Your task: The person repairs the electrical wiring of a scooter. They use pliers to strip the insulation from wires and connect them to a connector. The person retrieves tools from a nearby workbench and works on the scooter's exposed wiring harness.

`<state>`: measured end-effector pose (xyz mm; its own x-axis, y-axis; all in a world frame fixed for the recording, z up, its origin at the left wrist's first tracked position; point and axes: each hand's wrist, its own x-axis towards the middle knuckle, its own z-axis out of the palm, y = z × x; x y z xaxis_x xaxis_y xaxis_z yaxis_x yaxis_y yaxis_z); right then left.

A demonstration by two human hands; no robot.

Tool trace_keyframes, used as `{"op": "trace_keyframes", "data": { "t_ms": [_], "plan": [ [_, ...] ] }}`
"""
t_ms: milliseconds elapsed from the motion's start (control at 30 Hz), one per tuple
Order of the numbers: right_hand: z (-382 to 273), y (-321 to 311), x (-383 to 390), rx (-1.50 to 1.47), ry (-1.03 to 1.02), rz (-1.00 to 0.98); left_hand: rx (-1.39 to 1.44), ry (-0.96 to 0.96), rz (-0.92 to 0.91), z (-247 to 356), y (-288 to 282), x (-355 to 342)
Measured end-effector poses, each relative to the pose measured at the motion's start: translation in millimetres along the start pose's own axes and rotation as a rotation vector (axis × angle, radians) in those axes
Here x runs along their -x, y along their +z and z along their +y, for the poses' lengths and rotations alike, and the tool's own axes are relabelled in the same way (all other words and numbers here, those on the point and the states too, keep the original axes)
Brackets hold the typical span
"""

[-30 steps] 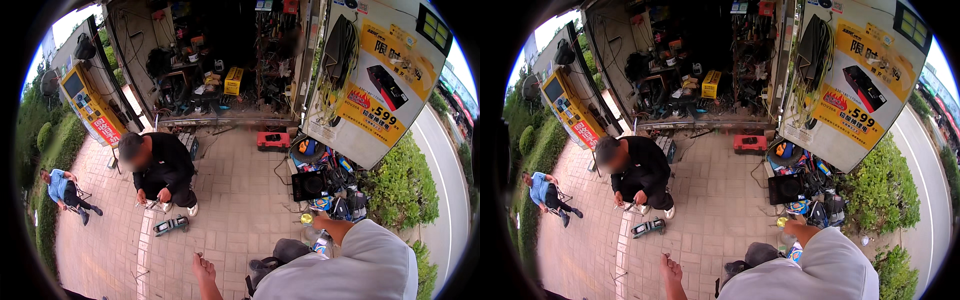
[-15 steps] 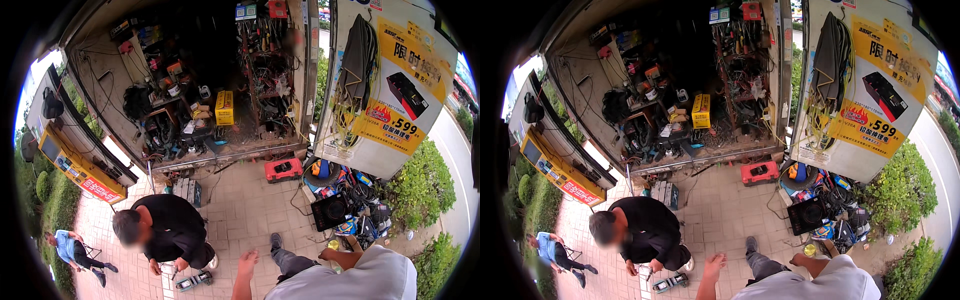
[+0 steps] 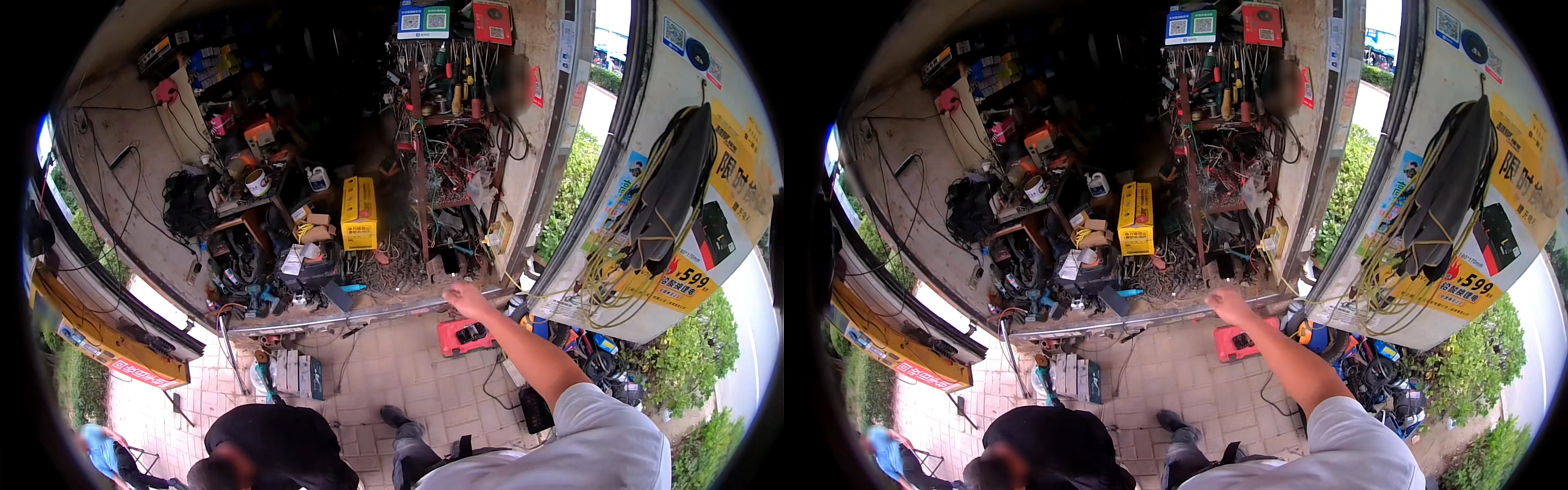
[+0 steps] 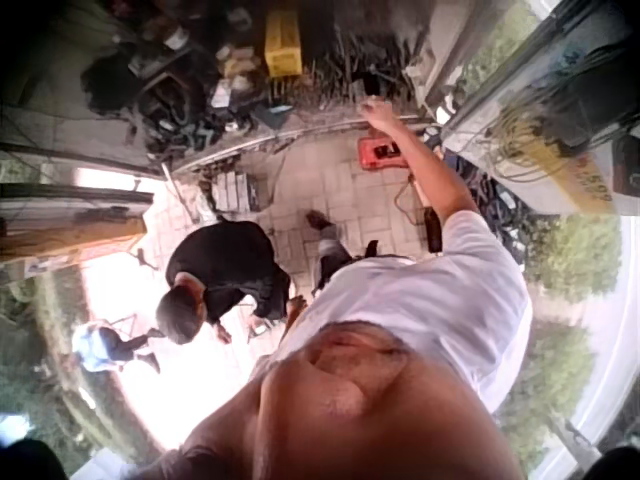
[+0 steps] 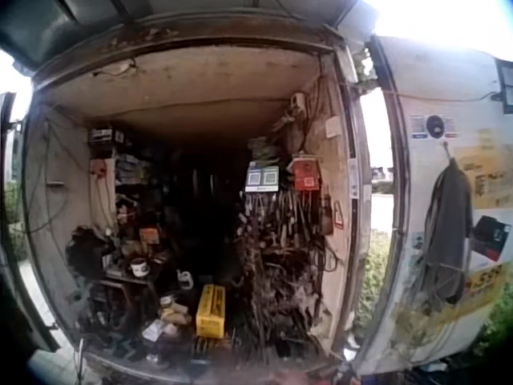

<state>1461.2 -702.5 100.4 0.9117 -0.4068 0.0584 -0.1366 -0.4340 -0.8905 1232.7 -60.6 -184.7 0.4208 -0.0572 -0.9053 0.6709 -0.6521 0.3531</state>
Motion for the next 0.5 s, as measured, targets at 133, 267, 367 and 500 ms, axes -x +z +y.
{"op": "trace_keyframes", "data": {
  "t_ms": [133, 267, 367, 500],
  "plan": [
    [-116, -1, -145, 0.041, -0.165, 0.069, 0.331, -0.140, -0.022, 51, -26, -37],
    [-169, -27, -270, 0.265, -0.184, 0.213, 0.523, -0.090, 0.149, 181, -69, -61],
    [-188, -51, -369, 0.476, -0.272, 0.402, 0.567, 0.153, 0.219, 315, -130, -32],
    [-220, -59, -494, 0.888, -0.598, 0.453, 0.702, 0.328, 0.282, 399, -187, -26]
  ]
}}
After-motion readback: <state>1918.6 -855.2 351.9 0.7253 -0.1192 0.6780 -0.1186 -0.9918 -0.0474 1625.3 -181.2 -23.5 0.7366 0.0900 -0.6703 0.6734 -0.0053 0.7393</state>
